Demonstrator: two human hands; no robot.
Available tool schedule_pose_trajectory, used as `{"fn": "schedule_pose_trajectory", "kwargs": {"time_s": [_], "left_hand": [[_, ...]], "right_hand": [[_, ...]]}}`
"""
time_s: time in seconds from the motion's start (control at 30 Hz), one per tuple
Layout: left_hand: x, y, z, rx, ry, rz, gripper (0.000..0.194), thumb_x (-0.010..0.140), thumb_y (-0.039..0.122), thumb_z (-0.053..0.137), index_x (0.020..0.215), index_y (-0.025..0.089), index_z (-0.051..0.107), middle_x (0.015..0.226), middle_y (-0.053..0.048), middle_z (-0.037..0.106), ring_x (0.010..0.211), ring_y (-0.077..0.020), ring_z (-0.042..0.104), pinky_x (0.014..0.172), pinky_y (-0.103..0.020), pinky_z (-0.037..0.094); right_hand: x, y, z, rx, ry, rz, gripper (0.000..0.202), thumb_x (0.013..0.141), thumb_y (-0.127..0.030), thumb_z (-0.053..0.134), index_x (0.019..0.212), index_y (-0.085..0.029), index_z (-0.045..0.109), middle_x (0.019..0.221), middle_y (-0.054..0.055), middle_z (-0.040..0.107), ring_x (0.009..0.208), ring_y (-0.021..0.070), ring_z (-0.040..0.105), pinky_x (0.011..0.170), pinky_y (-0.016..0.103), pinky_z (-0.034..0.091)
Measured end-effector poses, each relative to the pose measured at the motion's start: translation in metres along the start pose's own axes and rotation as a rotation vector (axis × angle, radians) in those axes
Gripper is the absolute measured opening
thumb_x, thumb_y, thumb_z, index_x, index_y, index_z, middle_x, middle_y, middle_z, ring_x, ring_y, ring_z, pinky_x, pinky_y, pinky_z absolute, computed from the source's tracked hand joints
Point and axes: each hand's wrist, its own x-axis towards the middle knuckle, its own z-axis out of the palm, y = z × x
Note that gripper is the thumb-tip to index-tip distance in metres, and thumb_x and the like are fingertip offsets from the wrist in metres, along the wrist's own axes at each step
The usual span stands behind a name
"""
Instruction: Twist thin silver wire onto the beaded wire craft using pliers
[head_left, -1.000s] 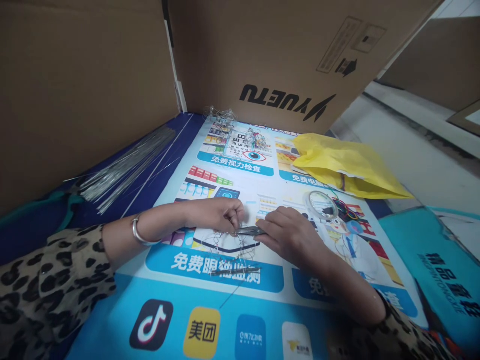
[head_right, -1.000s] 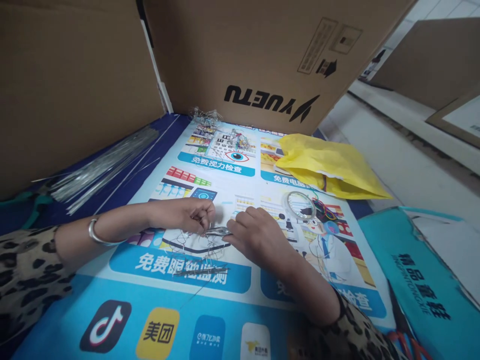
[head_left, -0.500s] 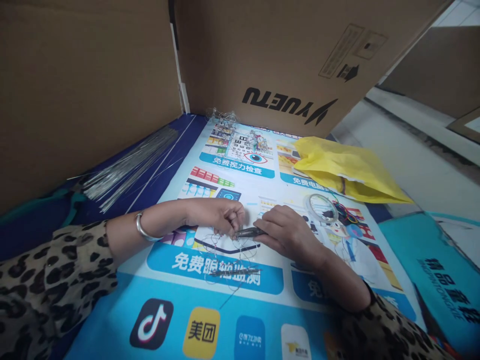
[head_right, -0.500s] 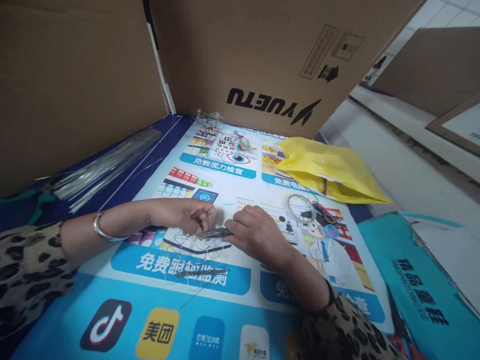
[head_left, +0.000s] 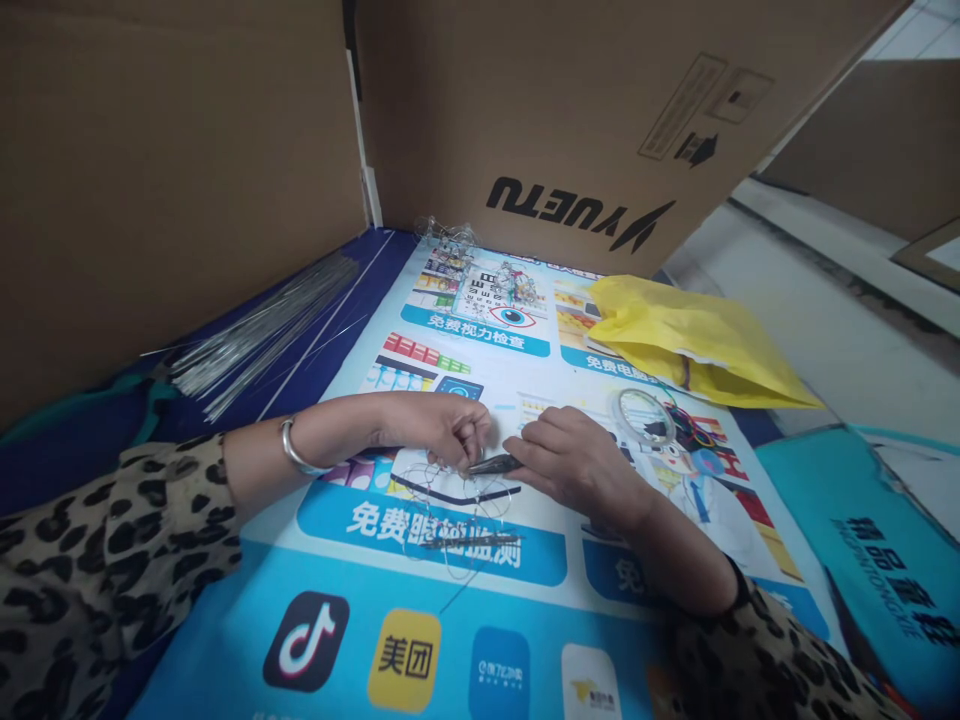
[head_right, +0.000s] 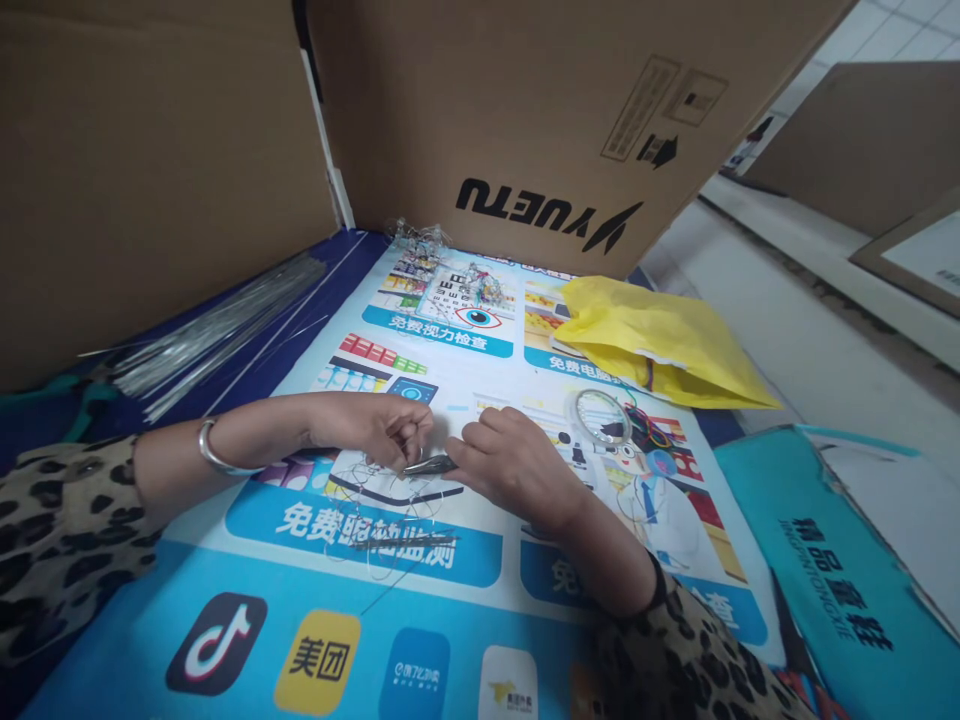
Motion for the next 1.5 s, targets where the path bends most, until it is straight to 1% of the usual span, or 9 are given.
{"fn": "schedule_pose_trajectory", "kwargs": {"time_s": [0.23, 0.47, 0.63, 0.73, 0.87, 1.07, 1.17, 1.3, 1.5], "left_hand": [[0.000, 0.000, 0.000, 0.032, 0.025, -0.013, 0.029, 0.057, 0.007, 0.061, 0.082, 0.015, 0.049, 0.065, 0.003, 0.058, 0.052, -0.0071, 0.048, 0.044, -0.016, 0.032], [0.001, 0.001, 0.002, 0.058, 0.035, -0.019, 0.029, 0.056, 0.009, 0.061, 0.081, 0.015, 0.048, 0.065, 0.002, 0.058, 0.052, -0.0079, 0.048, 0.044, -0.017, 0.031], [0.001, 0.000, 0.001, 0.056, 0.029, -0.004, 0.029, 0.056, 0.009, 0.061, 0.080, 0.015, 0.047, 0.064, 0.003, 0.057, 0.053, -0.0079, 0.047, 0.047, -0.018, 0.032], [0.001, -0.002, 0.001, 0.065, 0.040, -0.015, 0.029, 0.057, 0.009, 0.060, 0.082, 0.015, 0.047, 0.066, 0.003, 0.057, 0.054, -0.0078, 0.047, 0.048, -0.019, 0.033], [-0.001, -0.002, 0.002, 0.046, 0.050, 0.001, 0.027, 0.060, 0.008, 0.059, 0.083, 0.015, 0.047, 0.068, 0.002, 0.056, 0.053, -0.0066, 0.046, 0.047, -0.018, 0.031], [-0.003, -0.001, 0.002, 0.012, 0.103, -0.013, 0.027, 0.062, 0.011, 0.063, 0.084, 0.015, 0.048, 0.071, 0.002, 0.055, 0.053, -0.0061, 0.045, 0.046, -0.018, 0.032], [-0.003, -0.002, 0.001, 0.002, 0.106, -0.012, 0.026, 0.065, 0.014, 0.064, 0.085, 0.015, 0.048, 0.071, 0.002, 0.056, 0.051, -0.0060, 0.045, 0.046, -0.018, 0.033], [-0.003, -0.001, 0.001, 0.002, 0.118, -0.006, 0.024, 0.064, 0.015, 0.065, 0.082, 0.015, 0.048, 0.068, 0.003, 0.055, 0.051, -0.0060, 0.044, 0.045, -0.018, 0.033], [-0.004, 0.000, 0.002, 0.007, 0.130, 0.015, 0.023, 0.063, 0.012, 0.064, 0.081, 0.015, 0.050, 0.067, 0.003, 0.054, 0.051, -0.0061, 0.043, 0.044, -0.018, 0.033]], "right_hand": [[0.004, -0.005, -0.009, -0.058, 0.008, -0.021, 0.029, 0.092, -0.039, 0.040, 0.088, -0.018, 0.059, 0.071, 0.002, 0.055, 0.070, 0.0164, 0.040, 0.061, 0.031, 0.022], [0.005, -0.007, -0.010, -0.093, -0.011, -0.026, 0.025, 0.091, -0.036, 0.044, 0.078, -0.018, 0.056, 0.070, 0.002, 0.054, 0.067, 0.0170, 0.038, 0.060, 0.032, 0.021], [0.002, -0.008, -0.007, -0.061, -0.013, -0.007, 0.027, 0.091, -0.035, 0.043, 0.073, -0.018, 0.054, 0.069, 0.003, 0.054, 0.066, 0.0168, 0.040, 0.060, 0.032, 0.023], [-0.001, -0.008, -0.001, -0.013, -0.006, 0.017, 0.029, 0.091, -0.036, 0.042, 0.072, -0.018, 0.054, 0.070, 0.003, 0.055, 0.066, 0.0158, 0.042, 0.061, 0.030, 0.025], [-0.005, -0.007, 0.007, 0.078, -0.029, 0.082, 0.032, 0.091, -0.040, 0.041, 0.075, -0.017, 0.055, 0.071, 0.003, 0.057, 0.068, 0.0147, 0.047, 0.062, 0.028, 0.029], [-0.007, -0.007, 0.010, 0.229, -0.061, 0.178, 0.032, 0.092, -0.039, 0.039, 0.076, -0.017, 0.056, 0.072, 0.004, 0.060, 0.068, 0.0139, 0.052, 0.062, 0.024, 0.032], [-0.008, -0.008, 0.010, 0.258, -0.083, 0.221, 0.032, 0.092, -0.038, 0.038, 0.077, -0.017, 0.055, 0.073, 0.004, 0.061, 0.067, 0.0138, 0.053, 0.060, 0.023, 0.033], [-0.008, -0.010, 0.010, 0.266, -0.120, 0.265, 0.030, 0.091, -0.039, 0.038, 0.079, -0.018, 0.056, 0.075, 0.004, 0.062, 0.070, 0.0149, 0.055, 0.062, 0.024, 0.034], [-0.009, -0.011, 0.011, 0.293, -0.110, 0.286, 0.029, 0.091, -0.038, 0.039, 0.078, -0.018, 0.056, 0.075, 0.004, 0.062, 0.069, 0.0149, 0.055, 0.062, 0.024, 0.035]]}}
